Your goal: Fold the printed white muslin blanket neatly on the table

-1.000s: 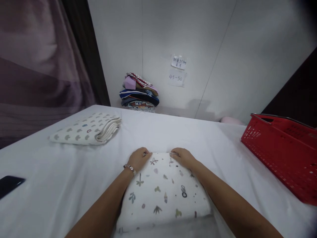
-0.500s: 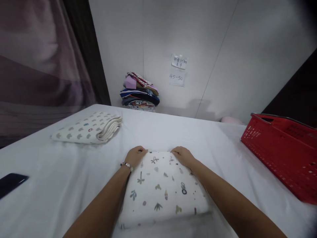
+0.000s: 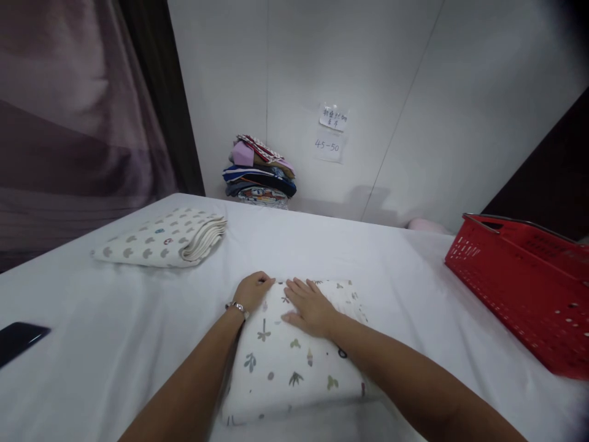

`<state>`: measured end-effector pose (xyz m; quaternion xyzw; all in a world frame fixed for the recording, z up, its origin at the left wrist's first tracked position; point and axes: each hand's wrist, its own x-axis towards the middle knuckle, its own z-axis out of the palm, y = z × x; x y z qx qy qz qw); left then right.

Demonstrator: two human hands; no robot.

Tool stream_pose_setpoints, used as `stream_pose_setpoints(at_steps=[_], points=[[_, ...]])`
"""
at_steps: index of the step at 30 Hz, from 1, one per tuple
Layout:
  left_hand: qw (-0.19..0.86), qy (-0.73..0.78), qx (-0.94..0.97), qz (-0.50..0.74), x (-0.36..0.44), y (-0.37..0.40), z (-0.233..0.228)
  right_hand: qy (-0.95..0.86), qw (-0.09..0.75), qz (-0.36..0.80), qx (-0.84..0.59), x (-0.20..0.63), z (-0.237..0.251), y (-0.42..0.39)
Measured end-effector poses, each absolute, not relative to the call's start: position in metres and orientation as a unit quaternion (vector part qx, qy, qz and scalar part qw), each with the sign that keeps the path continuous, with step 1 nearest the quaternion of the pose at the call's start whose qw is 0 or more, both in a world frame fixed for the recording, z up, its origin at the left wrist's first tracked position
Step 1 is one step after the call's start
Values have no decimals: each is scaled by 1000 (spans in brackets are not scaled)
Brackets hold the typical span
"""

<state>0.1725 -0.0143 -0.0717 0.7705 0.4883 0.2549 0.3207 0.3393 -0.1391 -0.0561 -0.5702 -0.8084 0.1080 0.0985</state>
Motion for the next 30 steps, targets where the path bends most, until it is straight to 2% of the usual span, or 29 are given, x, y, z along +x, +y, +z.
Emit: stream_pose_setpoints(at_steps=[6,10,13,17,24,26,30], points=[[246,374,840,306,179,-37,-45,-810,116,97,-567,343,-61,-137],[211,268,916,211,188,-67,-43,-809,141,88,-564,343,-62,-137],[168,299,930,133,192,-75,-62,-811,142,86,-561,344,-65,-135],[123,347,924,106,195,-68,-84,-799,136,82,-580,348,-67,-134],[95,345,932,61,199,-68,-80,-663,116,100,-733,400,-60,-149],[97,348,930,63,199,-70,-78,-589,177,128,-778,425,-57,-161],[114,349,927,79,198,-69,-74,-427,394,182,-793,460,-55,-192]])
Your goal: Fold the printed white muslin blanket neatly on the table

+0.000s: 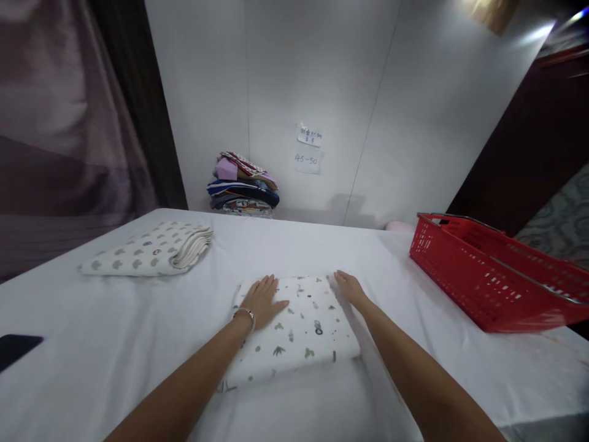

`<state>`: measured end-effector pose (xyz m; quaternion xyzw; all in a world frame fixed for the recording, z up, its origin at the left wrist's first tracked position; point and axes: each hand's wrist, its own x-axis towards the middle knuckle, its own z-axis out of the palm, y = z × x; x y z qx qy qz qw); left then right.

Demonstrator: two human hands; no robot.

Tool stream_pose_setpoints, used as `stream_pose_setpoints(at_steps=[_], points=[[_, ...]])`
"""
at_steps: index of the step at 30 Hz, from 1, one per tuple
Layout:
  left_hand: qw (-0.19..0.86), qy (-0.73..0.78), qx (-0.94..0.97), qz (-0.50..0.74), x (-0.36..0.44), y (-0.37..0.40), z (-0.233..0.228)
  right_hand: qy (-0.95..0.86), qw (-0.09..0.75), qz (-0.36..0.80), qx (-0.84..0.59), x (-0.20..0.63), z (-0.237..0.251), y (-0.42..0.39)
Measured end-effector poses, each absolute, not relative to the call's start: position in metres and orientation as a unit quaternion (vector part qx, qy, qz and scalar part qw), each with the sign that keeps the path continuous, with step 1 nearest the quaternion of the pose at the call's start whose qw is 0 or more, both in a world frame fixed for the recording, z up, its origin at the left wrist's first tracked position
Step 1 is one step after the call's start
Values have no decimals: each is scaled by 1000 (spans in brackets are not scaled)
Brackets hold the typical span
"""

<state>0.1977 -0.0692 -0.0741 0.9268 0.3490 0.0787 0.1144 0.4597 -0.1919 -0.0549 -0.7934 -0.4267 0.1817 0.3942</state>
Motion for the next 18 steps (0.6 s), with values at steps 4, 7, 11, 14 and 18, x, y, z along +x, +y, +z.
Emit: stream_pose_setpoints(at_steps=[4,7,11,14,18], points=[[139,365,917,87,205,-65,-64,-342,523,275,-731,465,-63,-210],[129,359,918,113,229,-68,-53,-298,570,313,-699,459,-72,-204],[122,300,936,136,284,-86,-44,-317,562,308,-700,455,-81,-187],[132,287,937,149,321,-100,-48,-332,561,291,-700,458,-86,-181],[142,319,923,158,345,-103,-59,-387,539,236,-710,462,-92,-182]])
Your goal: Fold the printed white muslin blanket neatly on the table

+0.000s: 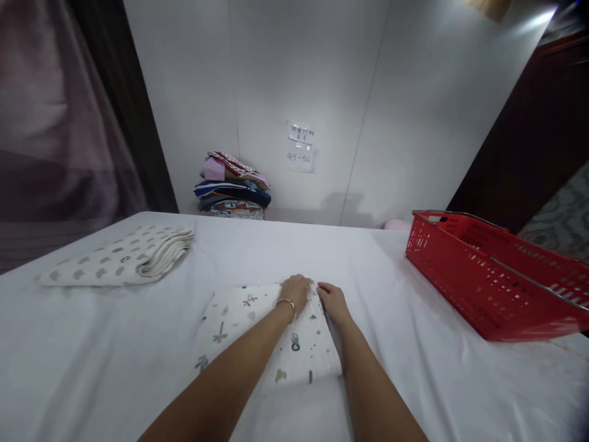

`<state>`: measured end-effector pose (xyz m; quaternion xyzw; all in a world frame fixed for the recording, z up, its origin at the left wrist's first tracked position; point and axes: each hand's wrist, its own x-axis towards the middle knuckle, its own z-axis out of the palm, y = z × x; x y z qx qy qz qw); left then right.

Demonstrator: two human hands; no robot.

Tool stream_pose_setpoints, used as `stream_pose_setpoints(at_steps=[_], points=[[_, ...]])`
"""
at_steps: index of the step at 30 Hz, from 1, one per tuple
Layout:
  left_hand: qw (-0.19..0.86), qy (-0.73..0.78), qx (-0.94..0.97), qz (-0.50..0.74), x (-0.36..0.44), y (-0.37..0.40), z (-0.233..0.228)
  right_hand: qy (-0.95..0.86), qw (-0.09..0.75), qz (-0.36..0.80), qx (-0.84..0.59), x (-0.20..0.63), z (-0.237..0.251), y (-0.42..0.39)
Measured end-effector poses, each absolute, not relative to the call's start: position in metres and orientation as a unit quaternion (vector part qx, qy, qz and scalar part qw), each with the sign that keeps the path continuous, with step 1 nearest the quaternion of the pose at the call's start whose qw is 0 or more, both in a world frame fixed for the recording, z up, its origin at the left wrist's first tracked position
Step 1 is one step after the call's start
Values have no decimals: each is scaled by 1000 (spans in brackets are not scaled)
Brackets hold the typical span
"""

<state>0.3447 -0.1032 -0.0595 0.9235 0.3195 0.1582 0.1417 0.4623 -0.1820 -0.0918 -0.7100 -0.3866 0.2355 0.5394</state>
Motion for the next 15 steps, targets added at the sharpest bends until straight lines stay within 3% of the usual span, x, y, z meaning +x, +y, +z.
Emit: stream_pose_setpoints(at_steps=[8,15], points=[[191,340,892,228,342,-95,-68,-428,477,174,-748,462,-93,-174],[234,288,896,243,352,-86,-62,-422,480,182,-747,463,-95,-173]])
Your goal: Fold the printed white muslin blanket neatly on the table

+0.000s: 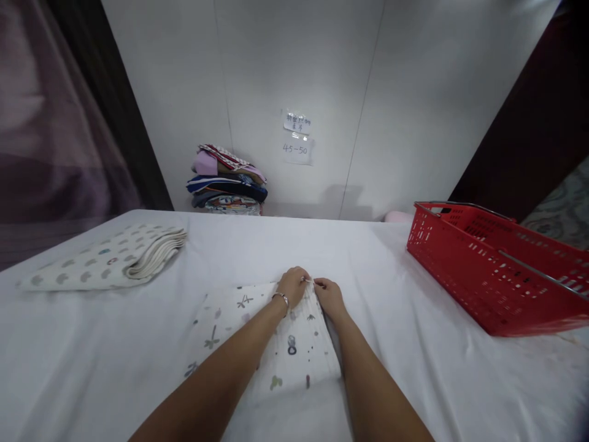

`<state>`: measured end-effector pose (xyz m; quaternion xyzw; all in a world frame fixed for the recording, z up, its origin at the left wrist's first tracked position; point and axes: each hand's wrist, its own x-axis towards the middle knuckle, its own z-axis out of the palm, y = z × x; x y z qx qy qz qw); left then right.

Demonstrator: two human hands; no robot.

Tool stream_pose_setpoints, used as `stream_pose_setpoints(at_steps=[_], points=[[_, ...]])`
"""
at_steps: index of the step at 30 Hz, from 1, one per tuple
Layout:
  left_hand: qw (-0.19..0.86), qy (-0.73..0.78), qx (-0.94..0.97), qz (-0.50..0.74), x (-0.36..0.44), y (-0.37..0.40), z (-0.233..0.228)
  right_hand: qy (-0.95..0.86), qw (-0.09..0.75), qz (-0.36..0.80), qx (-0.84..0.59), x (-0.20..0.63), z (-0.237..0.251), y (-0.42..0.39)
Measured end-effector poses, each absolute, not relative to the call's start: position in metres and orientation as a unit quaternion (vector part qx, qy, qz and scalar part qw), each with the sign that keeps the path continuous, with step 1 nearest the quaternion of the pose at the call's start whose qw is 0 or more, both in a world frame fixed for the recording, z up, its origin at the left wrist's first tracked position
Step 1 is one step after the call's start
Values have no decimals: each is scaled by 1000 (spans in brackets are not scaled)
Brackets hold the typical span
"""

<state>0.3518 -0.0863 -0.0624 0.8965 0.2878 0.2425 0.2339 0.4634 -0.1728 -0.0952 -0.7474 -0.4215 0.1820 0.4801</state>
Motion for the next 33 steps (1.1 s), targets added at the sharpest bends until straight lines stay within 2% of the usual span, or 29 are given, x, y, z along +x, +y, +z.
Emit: stream_pose_setpoints(at_steps=[6,12,22,33], points=[[259,292,895,214,359,-80,-70,-416,487,186,-745,464,-95,-173],[231,290,908,198,357,-81,-70,-422,464,162,-762,464,-92,-172],[233,285,895,250,352,-87,-67,-436,452,143,-765,464,-91,-171],[298,303,866,264,355,-87,-60,-432,499,143,-737,463,-92,-170]])
